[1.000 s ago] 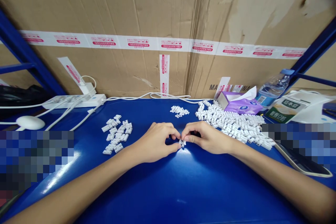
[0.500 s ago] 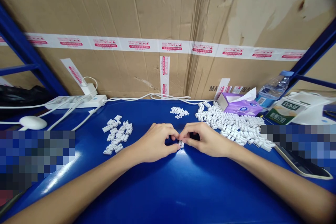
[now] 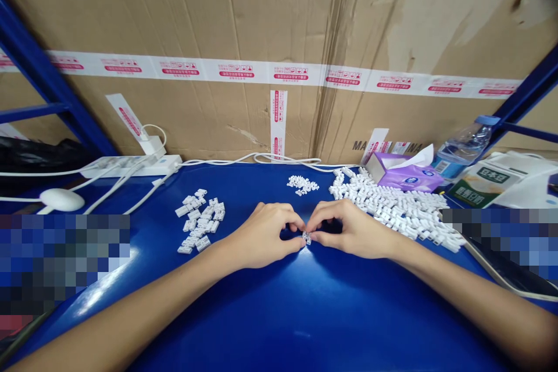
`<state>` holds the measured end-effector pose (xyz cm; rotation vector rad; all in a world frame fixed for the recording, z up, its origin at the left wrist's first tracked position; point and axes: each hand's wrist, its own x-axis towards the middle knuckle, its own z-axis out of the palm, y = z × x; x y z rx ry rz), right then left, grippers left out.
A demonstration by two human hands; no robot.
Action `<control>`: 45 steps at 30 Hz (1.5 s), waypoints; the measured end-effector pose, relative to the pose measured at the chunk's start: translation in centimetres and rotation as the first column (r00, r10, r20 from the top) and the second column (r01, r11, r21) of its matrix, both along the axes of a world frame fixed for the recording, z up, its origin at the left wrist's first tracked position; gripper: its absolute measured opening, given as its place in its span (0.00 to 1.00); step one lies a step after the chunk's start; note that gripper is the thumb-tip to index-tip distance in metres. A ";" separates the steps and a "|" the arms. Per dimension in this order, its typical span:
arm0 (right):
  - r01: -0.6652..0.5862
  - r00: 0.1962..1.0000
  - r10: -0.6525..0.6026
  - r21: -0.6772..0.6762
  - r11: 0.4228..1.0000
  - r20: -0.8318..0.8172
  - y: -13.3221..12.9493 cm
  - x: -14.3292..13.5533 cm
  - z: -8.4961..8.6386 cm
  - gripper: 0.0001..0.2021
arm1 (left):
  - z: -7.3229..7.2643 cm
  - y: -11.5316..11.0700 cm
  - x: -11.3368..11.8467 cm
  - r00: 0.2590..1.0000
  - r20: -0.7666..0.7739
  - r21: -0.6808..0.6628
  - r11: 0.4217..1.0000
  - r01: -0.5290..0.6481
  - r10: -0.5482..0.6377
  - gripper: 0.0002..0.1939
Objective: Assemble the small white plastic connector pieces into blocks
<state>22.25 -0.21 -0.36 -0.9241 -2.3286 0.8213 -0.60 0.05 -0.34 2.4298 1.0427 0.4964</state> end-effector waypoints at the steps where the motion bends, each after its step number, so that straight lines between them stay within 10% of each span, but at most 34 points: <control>1: -0.008 1.000 0.008 -0.006 1.000 -0.007 0.0 0.1 0.0 0.05 | 0.0 0.0 0.0 1.000 0.003 -0.002 1.000 0.001 -0.001 0.06; 25: -0.069 0.995 0.048 0.253 0.965 0.090 -0.7 -0.1 0.3 0.05 | 0.1 -0.2 0.4 0.999 0.025 -0.014 0.999 -0.043 0.044 0.05; 45: 0.072 0.992 -0.085 0.133 0.989 0.095 -0.7 -0.1 0.4 0.07 | 0.4 -0.3 0.4 0.999 0.015 -0.012 0.999 -0.050 0.050 0.06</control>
